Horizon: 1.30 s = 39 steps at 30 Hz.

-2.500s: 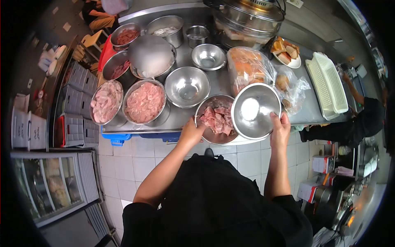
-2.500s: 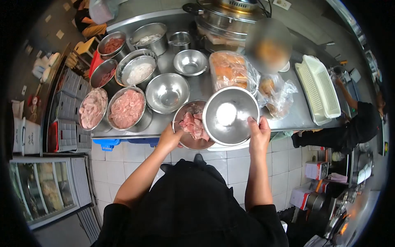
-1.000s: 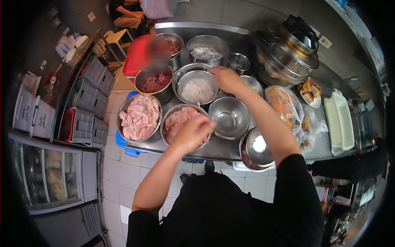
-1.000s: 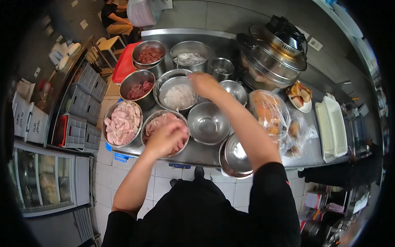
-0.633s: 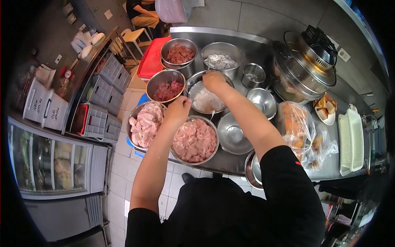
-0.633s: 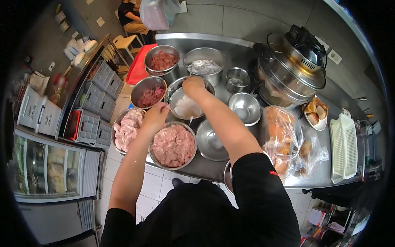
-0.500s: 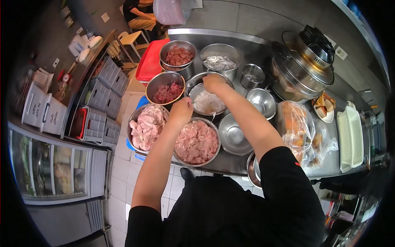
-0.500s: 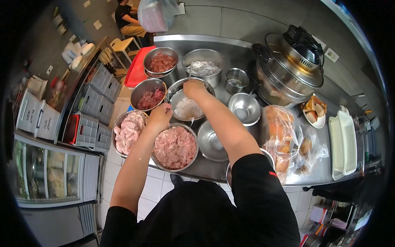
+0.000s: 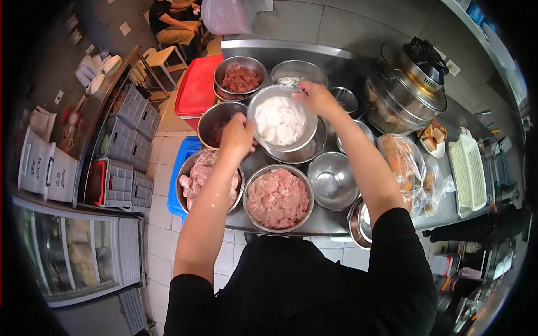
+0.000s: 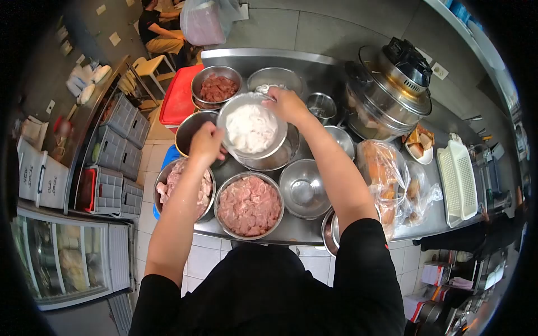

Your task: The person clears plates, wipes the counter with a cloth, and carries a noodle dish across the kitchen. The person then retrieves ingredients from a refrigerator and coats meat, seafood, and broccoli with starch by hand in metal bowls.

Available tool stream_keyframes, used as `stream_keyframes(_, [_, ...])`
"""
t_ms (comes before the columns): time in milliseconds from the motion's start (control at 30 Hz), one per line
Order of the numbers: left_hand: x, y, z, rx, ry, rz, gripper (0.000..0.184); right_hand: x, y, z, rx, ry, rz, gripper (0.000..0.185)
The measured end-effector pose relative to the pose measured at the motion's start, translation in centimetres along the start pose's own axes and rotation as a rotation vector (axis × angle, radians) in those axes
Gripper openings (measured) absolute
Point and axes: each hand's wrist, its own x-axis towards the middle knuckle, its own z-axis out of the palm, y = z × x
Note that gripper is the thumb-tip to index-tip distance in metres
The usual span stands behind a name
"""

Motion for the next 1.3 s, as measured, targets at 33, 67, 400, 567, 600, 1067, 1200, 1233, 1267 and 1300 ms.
stream_keyframes(33, [0.6, 0.7, -0.7, -0.017, 0.041, 0.056, 0.021, 0.0, -0.4, -0.1, 0.056, 0.041, 0.053, 0.028])
stream_keyframes(67, [1.6, 0.9, -1.7, 0.087, 0.089, 0.128, 0.021, 0.3, -0.1, 0.4, 0.135, 0.077, 0.033, 0.028])
stream_keyframes(400, [-2.1, 0.0, -10.5, -0.134, 0.241, 0.067, 0.02, -1.1, -0.7, 11.6, -0.443, -0.517, -0.102, 0.025])
stream_keyframes(567, [-4.3, -2.7, -13.6, -0.164, 0.258, 0.02, 0.021, 0.0, 0.5, 13.8, -0.424, -0.569, -0.191, 0.026])
stream_keyframes(600, [-4.5, -3.3, -14.1, -0.116, 0.269, 0.034, 0.021, 0.2, 0.2, 12.8, -0.392, -0.563, -0.146, 0.027])
stream_keyframes(1067, [-0.4, -4.1, -12.0, 0.151, 0.148, 0.221, 0.024, -2.9, -8.0, -0.9, 0.22, 0.122, 0.314, 0.033])
stream_keyframes(1200, [-0.4, -3.1, -11.0, -0.009, 0.068, 0.137, 0.024, -3.4, -5.4, 0.4, -0.334, -0.051, 0.111, 0.041])
stream_keyframes(1233, [0.0, -3.5, -10.6, -0.011, 0.065, 0.14, 0.024, -3.9, -6.4, 0.5, -0.337, -0.048, 0.113, 0.041])
stream_keyframes(1267, [0.8, -4.3, -10.1, 0.011, 0.065, 0.166, 0.024, -4.7, -8.7, 1.0, -0.346, 0.05, 0.083, 0.042])
stream_keyframes(1300, [1.2, -4.8, -9.9, 0.033, 0.069, 0.19, 0.024, -5.2, -11.0, 1.5, -0.354, 0.145, 0.05, 0.045])
